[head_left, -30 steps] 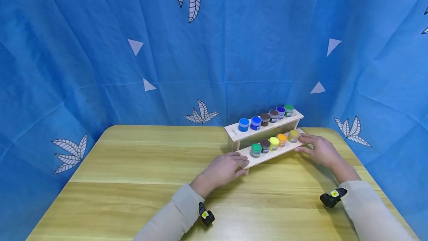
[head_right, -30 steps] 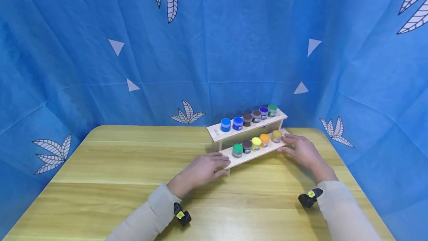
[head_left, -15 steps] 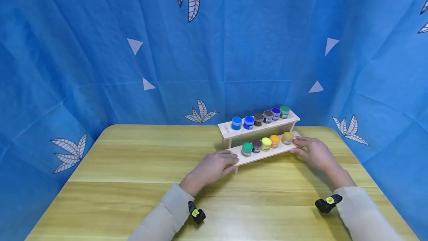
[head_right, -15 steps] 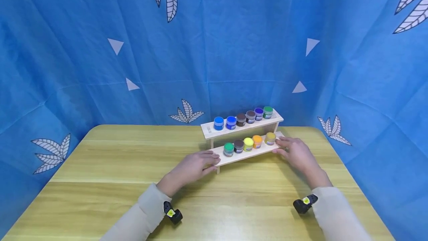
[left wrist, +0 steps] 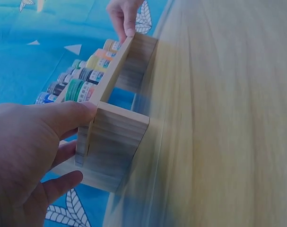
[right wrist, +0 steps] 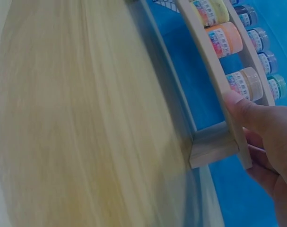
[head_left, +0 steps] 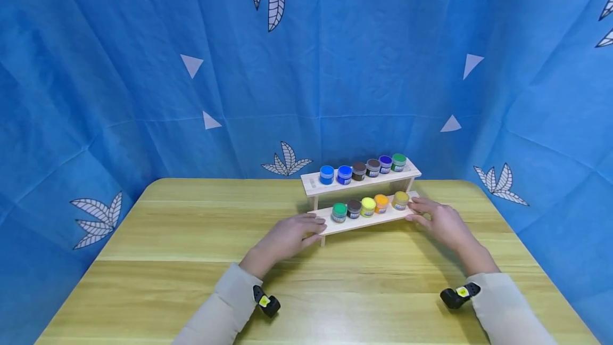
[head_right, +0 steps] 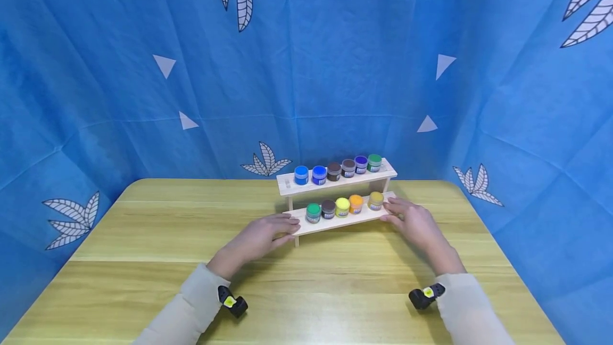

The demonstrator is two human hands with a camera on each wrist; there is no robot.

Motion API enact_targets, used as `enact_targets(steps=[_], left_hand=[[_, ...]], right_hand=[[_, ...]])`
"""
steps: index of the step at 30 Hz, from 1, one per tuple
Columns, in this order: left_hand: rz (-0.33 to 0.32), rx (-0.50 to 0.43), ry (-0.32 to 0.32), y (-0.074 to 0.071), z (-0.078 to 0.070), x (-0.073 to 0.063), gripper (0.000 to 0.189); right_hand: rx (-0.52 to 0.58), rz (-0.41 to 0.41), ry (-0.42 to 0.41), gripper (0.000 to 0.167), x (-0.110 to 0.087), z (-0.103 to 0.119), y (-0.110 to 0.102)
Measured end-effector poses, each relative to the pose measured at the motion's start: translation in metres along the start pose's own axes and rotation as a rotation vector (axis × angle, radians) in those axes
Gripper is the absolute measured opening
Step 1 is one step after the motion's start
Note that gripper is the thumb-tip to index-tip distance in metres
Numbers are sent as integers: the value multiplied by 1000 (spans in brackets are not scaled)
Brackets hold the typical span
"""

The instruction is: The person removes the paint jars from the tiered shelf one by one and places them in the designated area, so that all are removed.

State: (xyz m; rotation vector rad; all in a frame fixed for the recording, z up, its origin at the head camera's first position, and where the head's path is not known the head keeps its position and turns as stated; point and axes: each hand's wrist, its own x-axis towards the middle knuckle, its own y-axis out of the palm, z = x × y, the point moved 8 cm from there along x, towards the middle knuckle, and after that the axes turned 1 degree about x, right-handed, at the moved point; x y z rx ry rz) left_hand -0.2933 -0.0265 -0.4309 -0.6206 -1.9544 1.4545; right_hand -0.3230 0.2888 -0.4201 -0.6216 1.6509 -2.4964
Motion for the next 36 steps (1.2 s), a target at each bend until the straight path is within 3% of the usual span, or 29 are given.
enact_targets(steps=[17, 36], left_hand=[[-9, -88, -48, -9, 30, -20, 35], [-66, -135, -73, -23, 62, -54, 31]], right_hand=[[10, -7, 6, 42, -1, 25, 7], [-40, -133, -141, 34, -9, 75, 18]])
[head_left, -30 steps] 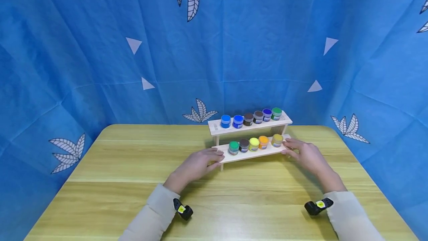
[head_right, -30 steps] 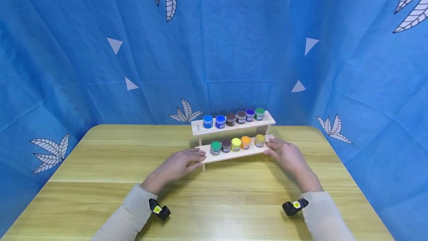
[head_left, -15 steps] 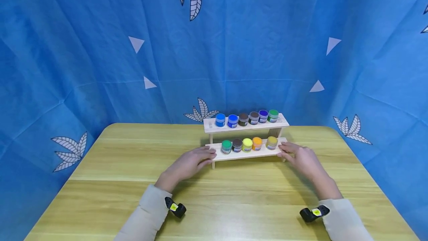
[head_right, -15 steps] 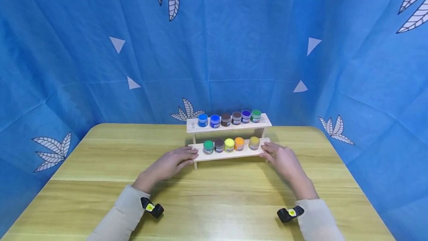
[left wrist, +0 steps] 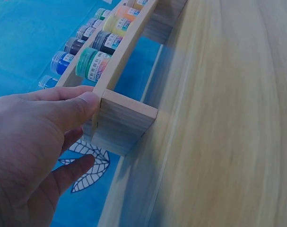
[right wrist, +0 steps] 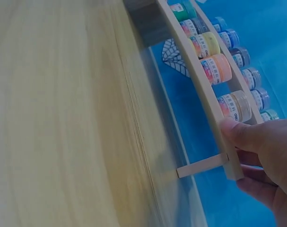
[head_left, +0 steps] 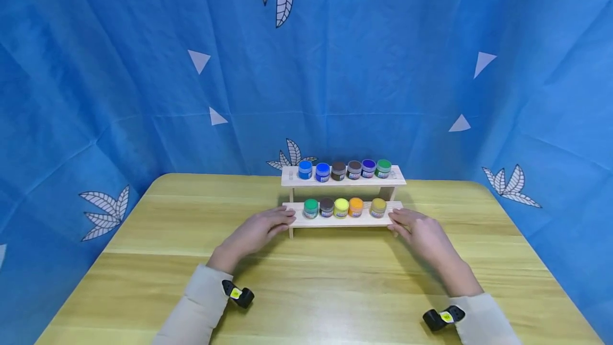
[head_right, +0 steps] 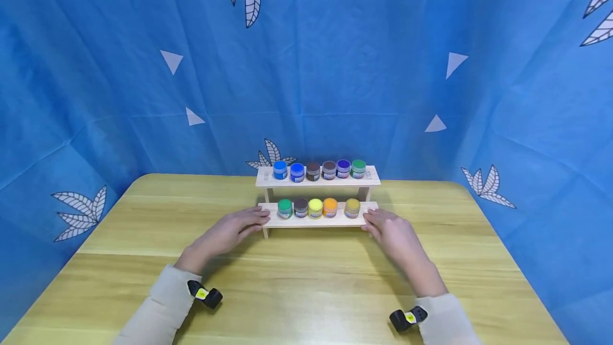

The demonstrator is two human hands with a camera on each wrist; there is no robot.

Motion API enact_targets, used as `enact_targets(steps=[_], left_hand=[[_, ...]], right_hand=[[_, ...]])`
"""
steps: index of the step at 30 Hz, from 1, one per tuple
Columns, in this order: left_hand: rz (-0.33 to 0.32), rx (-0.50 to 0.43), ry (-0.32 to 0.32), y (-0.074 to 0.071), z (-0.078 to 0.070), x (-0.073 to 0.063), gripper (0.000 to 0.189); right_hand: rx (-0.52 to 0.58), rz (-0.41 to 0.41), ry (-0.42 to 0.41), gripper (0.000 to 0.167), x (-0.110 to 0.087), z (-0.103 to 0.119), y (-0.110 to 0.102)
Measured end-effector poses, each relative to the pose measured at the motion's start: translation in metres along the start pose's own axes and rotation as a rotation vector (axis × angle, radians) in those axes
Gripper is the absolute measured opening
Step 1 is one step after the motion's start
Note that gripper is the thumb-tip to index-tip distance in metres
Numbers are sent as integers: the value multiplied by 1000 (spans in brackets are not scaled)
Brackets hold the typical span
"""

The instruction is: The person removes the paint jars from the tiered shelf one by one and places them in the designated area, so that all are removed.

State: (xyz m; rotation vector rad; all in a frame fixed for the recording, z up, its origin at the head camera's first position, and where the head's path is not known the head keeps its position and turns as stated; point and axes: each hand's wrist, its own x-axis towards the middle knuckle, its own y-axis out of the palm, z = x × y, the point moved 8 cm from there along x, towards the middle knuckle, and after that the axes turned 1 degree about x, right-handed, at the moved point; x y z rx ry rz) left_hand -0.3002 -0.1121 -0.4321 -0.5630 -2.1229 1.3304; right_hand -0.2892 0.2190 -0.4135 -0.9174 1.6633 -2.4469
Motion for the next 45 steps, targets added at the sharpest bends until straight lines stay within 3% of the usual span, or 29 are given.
enact_targets(steps=[11, 22, 30, 35, 39, 45], left_hand=[[-23, 10, -17, -4, 10, -18, 32], [-36, -20, 37, -13, 8, -32, 31], [-34, -24, 41, -14, 11, -35, 31], [-39, -34, 20, -15, 12, -39, 31], [-35, -34, -8, -17, 13, -43, 30], [-34, -14, -2, -20, 10, -42, 30]], right_hand=[[15, 95, 9, 37, -3, 16, 5], [22, 101, -76, 37, -8, 31, -4], [86, 122, -80, 53, 3, 27, 5], [91, 112, -141, 47, 4, 31, 11], [83, 114, -142, 46, 1, 34, 14], [55, 124, -163, 45, -5, 40, 9]])
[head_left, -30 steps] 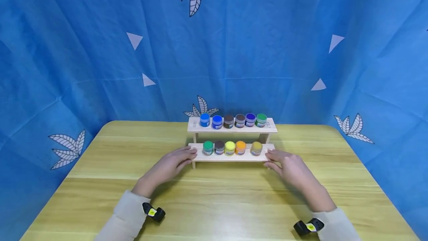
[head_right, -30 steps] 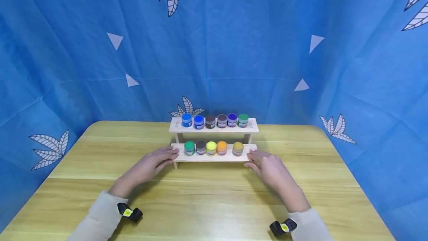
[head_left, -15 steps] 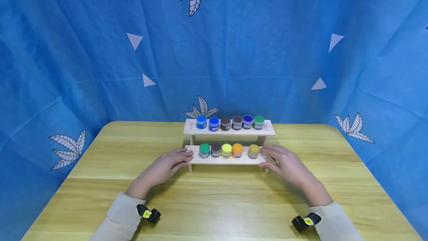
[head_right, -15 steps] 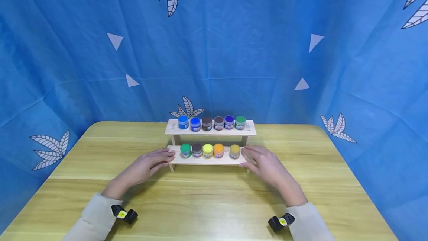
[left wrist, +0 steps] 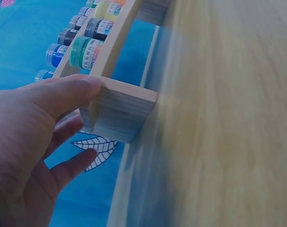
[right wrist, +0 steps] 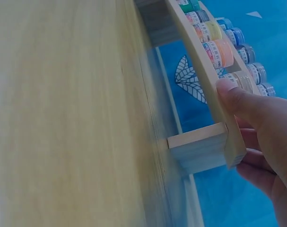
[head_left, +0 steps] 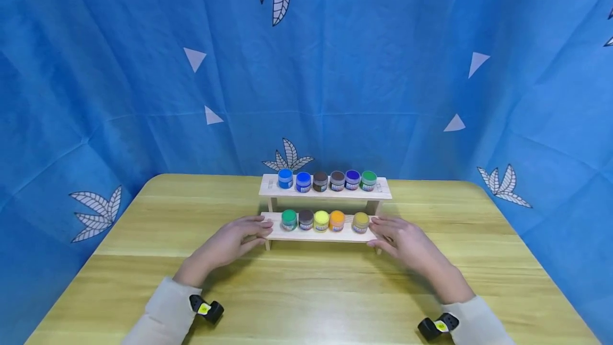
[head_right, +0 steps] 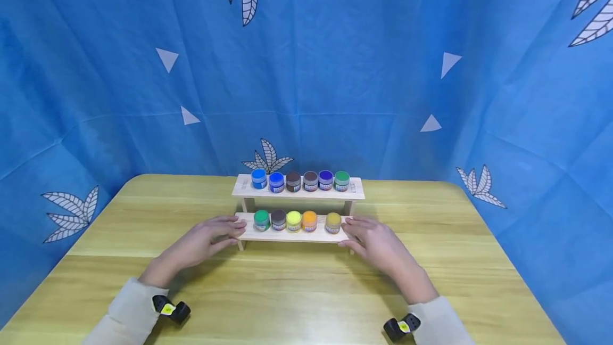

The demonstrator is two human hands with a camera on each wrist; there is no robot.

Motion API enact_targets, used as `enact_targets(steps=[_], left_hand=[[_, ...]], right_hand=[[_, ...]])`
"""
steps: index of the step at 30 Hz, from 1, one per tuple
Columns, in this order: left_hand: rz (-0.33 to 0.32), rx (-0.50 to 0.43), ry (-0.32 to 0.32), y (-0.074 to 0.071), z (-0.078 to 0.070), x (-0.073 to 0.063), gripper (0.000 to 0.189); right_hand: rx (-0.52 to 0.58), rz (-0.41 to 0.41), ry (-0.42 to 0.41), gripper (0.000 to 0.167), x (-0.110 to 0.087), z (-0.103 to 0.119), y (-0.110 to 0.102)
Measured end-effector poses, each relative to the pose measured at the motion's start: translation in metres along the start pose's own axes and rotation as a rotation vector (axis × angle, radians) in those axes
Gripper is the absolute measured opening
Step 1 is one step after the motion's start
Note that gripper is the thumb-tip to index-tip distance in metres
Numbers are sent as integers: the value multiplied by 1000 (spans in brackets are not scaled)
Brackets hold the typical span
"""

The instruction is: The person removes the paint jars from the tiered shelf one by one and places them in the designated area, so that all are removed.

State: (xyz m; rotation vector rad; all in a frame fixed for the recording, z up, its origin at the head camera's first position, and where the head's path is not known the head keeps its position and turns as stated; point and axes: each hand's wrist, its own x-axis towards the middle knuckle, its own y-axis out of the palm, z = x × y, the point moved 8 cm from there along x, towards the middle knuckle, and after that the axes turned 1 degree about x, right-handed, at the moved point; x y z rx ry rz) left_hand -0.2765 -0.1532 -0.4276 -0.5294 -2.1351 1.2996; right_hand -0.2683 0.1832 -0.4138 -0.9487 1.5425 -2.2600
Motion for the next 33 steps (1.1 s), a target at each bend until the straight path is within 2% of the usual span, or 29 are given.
enact_targets(steps=[8, 14, 17, 25, 33], left_hand=[[27, 14, 25, -1, -8, -2, 28], [13, 37, 20, -4, -11, -6, 28], [-34, 51, 15, -9, -13, -8, 27], [-244, 87, 11, -36, -18, -7, 23], [-290, 64, -69, -50, -21, 12, 26]], right_hand=[[-29, -34, -84, 41, -5, 8, -7], [-34, -42, -99, 44, -7, 6, -6], [-25, -46, -111, 42, -8, 7, -5], [14, -68, -82, 43, -8, 3, -4], [53, -71, -62, 43, -8, 0, -4]])
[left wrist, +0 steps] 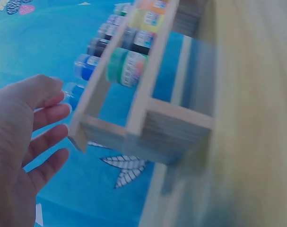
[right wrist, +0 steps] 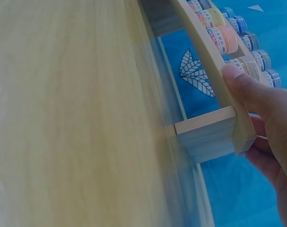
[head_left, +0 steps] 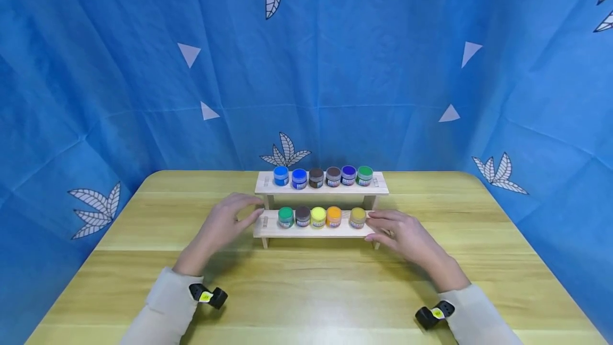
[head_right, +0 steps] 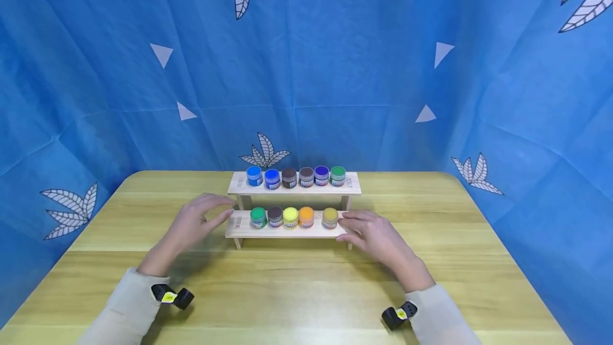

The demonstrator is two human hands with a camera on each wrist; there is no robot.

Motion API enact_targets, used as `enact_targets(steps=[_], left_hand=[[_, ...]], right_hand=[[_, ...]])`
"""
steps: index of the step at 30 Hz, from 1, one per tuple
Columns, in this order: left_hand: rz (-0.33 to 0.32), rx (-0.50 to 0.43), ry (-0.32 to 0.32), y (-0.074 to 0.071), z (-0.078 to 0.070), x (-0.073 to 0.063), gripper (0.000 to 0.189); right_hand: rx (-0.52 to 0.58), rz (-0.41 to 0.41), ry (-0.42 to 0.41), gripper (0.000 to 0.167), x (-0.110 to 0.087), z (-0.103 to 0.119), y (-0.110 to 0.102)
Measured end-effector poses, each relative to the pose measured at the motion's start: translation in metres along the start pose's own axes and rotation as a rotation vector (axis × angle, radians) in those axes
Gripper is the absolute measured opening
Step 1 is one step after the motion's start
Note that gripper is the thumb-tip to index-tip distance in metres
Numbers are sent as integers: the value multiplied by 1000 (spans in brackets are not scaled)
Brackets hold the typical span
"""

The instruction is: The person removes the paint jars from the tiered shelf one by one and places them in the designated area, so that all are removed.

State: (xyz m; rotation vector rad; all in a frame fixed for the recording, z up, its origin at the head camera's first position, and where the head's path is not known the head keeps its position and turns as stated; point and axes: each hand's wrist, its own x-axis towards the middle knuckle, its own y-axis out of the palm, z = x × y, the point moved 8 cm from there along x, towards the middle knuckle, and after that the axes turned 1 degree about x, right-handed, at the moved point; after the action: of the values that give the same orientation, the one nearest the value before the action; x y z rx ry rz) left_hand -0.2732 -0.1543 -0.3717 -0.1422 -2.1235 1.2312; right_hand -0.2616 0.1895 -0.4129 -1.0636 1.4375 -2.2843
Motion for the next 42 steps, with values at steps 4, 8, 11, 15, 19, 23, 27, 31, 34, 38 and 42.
enact_targets(steps=[4, 8, 11, 15, 19, 23, 27, 31, 34, 38, 42], left_hand=[[-8, -4, -70, -4, 1, 19, 31], [26, 13, -150, -4, 3, 37, 38], [61, 34, -182, -1, 4, 50, 44], [86, 64, -199, 3, 5, 64, 51], [120, 79, -237, 9, 8, 77, 57], [160, 80, -241, 15, 8, 88, 63], [190, 75, -244, 21, 8, 92, 65], [220, 82, -262, 28, 8, 93, 65], [225, 88, -269, 31, 8, 94, 62], [218, 88, -270, 31, 10, 94, 58], [209, 57, -261, 29, 12, 91, 55]], right_hand=[[3, 5, 4, 42, 3, -2, -1], [1, 8, 7, 42, 6, -2, -3], [-4, 8, -1, 42, 8, -1, -4], [-12, -8, -30, 41, 9, 1, -6], [-14, -30, -60, 40, 9, 2, -7], [-19, -51, -66, 40, 7, 1, -7], [-18, -49, -57, 40, 6, 1, -6], [-10, -31, -34, 40, 3, 0, -3], [-8, -30, -27, 41, 2, 0, -2], [-11, -42, -38, 41, 0, 3, -1], [-6, -50, -43, 41, -1, 4, -1]])
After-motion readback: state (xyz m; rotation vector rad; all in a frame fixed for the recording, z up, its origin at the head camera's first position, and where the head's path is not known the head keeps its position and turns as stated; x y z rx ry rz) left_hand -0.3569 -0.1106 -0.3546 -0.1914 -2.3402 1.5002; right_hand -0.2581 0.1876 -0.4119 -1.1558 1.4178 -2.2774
